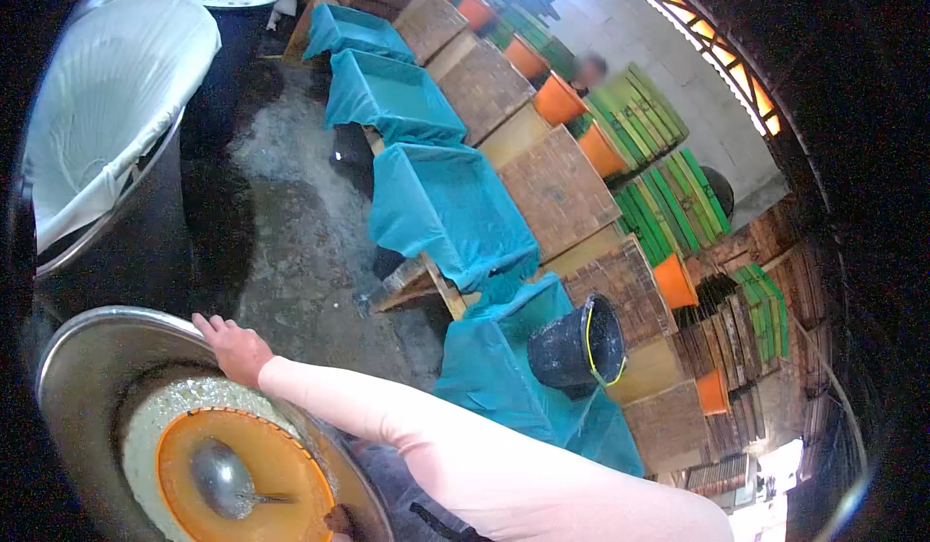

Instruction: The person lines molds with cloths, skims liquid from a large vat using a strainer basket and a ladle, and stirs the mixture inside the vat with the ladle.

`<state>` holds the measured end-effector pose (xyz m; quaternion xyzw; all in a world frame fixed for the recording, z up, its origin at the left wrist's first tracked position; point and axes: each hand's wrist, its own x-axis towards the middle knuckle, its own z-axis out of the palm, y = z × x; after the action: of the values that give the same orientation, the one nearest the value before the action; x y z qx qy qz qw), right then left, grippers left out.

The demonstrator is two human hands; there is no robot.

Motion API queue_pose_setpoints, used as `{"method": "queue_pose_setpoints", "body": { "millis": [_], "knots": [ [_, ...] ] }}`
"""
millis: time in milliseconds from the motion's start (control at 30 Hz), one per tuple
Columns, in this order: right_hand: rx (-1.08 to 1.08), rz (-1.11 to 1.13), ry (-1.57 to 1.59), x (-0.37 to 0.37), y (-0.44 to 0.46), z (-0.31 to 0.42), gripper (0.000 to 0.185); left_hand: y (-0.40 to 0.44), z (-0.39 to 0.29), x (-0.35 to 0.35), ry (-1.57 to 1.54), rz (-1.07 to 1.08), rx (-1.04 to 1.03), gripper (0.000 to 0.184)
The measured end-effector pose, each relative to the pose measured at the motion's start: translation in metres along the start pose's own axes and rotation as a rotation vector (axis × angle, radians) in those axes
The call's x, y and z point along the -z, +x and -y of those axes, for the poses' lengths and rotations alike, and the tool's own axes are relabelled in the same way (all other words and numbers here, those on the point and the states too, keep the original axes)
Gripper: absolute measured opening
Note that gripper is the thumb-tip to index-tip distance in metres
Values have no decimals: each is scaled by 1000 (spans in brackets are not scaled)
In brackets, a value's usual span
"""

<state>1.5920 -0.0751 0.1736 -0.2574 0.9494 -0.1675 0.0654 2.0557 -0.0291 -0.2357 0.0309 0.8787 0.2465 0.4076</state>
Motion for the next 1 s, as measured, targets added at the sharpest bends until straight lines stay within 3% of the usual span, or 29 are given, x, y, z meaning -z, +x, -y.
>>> {"method": "queue_pose_setpoints", "body": {
  "millis": [633, 900, 933, 967, 1000],
  "knots": [
    [1, 6, -20, 0, -2, 0, 66, -14, 14, -4, -112, -6, 68, 37],
    [-34, 38, -12, 8, 1, 1, 63, -34, -11, 36, -304, 35, 186, 38],
    [-54, 71, -12, 6, 2, 3, 62, -4, 14, -33, -157, -56, 69, 39],
    [-70, 24, -86, 9, 3, 8, 59, -5, 9, -18, 2, -163, -33, 41],
    [-57, 85, -249, 10, 0, 6, 57, -9, 17, -5, -219, 65, 22, 47]
  ]
}}
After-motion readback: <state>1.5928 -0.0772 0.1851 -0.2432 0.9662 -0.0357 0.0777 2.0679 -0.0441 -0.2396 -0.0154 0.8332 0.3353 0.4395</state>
